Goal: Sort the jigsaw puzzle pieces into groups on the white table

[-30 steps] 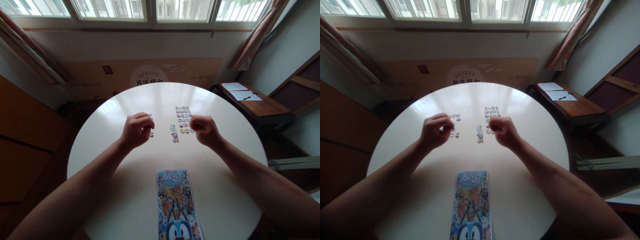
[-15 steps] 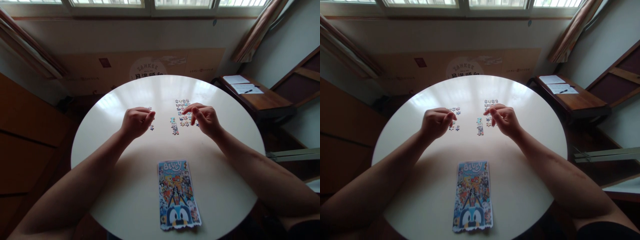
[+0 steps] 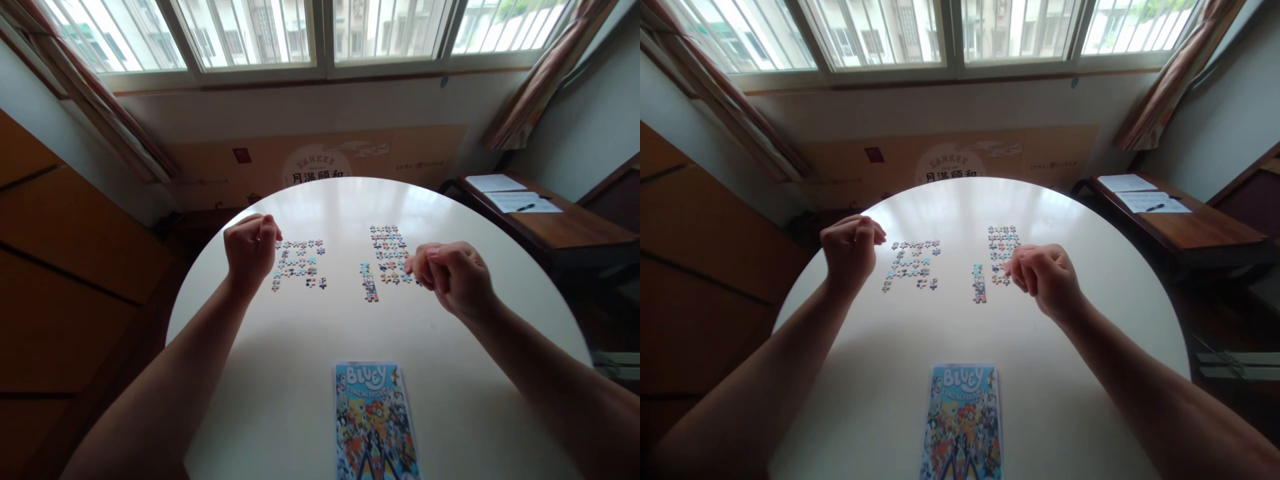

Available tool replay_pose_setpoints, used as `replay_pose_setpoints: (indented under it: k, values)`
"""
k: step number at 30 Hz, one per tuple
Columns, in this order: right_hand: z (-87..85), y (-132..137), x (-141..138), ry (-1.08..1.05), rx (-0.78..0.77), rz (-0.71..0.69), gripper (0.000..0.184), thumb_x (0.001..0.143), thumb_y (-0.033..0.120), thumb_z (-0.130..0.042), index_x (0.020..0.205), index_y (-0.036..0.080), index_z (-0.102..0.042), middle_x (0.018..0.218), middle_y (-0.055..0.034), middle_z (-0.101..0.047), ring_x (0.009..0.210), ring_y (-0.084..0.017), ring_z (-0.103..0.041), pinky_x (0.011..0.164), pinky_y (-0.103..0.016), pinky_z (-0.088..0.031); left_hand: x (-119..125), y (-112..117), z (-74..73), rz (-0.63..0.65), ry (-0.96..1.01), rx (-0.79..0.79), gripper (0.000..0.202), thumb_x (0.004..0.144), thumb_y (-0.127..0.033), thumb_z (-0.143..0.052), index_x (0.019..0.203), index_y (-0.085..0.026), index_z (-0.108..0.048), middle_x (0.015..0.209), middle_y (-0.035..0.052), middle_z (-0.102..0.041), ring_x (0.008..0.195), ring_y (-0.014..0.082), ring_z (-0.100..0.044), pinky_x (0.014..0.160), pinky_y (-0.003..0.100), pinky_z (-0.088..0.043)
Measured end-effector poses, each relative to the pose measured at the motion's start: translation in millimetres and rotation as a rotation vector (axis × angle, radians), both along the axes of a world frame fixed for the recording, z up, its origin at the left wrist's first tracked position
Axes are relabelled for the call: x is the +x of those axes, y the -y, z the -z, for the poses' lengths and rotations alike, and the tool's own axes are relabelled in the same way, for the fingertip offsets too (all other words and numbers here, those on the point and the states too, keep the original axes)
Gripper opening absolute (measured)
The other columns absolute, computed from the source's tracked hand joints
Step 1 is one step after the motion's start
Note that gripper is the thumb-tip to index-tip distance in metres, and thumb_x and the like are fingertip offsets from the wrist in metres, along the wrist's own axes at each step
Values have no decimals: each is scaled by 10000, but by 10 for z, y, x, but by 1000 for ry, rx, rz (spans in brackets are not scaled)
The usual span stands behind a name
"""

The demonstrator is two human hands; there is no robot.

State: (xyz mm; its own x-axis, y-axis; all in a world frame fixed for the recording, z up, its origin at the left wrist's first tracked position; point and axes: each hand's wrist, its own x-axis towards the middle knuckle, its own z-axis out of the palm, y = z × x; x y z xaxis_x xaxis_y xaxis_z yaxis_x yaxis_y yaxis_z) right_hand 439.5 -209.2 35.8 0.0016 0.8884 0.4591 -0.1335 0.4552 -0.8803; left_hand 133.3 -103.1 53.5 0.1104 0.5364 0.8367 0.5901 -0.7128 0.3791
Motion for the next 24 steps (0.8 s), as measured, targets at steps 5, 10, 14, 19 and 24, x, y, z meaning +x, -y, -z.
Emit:
replay_pose_setpoints:
  k: [5,10,14,19,24]
  values:
    - [-64,115,-24,157,131,82,473,898,156,-454,426,197,-460,494,3,-477,517,-128,-485,572,-296,-442,-93,-163,59,-157,-81,-151,340,928,-289,-488,653,-194,-666,657,6,-641,612,147,-582,622,282,-443]
    - [-89,162,-59,537,346,176,424,932,134,-475,511,177,-503,608,-19,-566,538,-117,-529,496,-265,-392,-82,-178,105,-169,-326,-291,240,894,-311,-550,813,-192,-742,807,22,-697,630,150,-571,657,300,-442]
    - [-107,178,-93,586,392,130,389,938,115,-464,557,178,-511,621,-19,-564,538,-116,-537,492,-259,-403,-99,-163,92,-196,-417,-354,219,896,-314,-575,889,-201,-763,875,37,-715,671,157,-588,670,303,-447]
    - [-114,206,-77,613,410,135,367,934,104,-469,579,177,-525,641,-19,-576,547,-113,-549,500,-257,-417,-77,-89,49,-128,-547,-477,190,877,-283,-601,875,-216,-778,897,41,-721,706,162,-622,666,299,-459]
    - [-110,204,-67,623,414,137,358,933,100,-473,588,175,-536,647,-18,-575,549,-108,-542,499,-254,-414,31,42,39,37,-746,-621,180,855,-247,-617,814,-250,-792,938,25,-724,762,169,-656,654,282,-463]
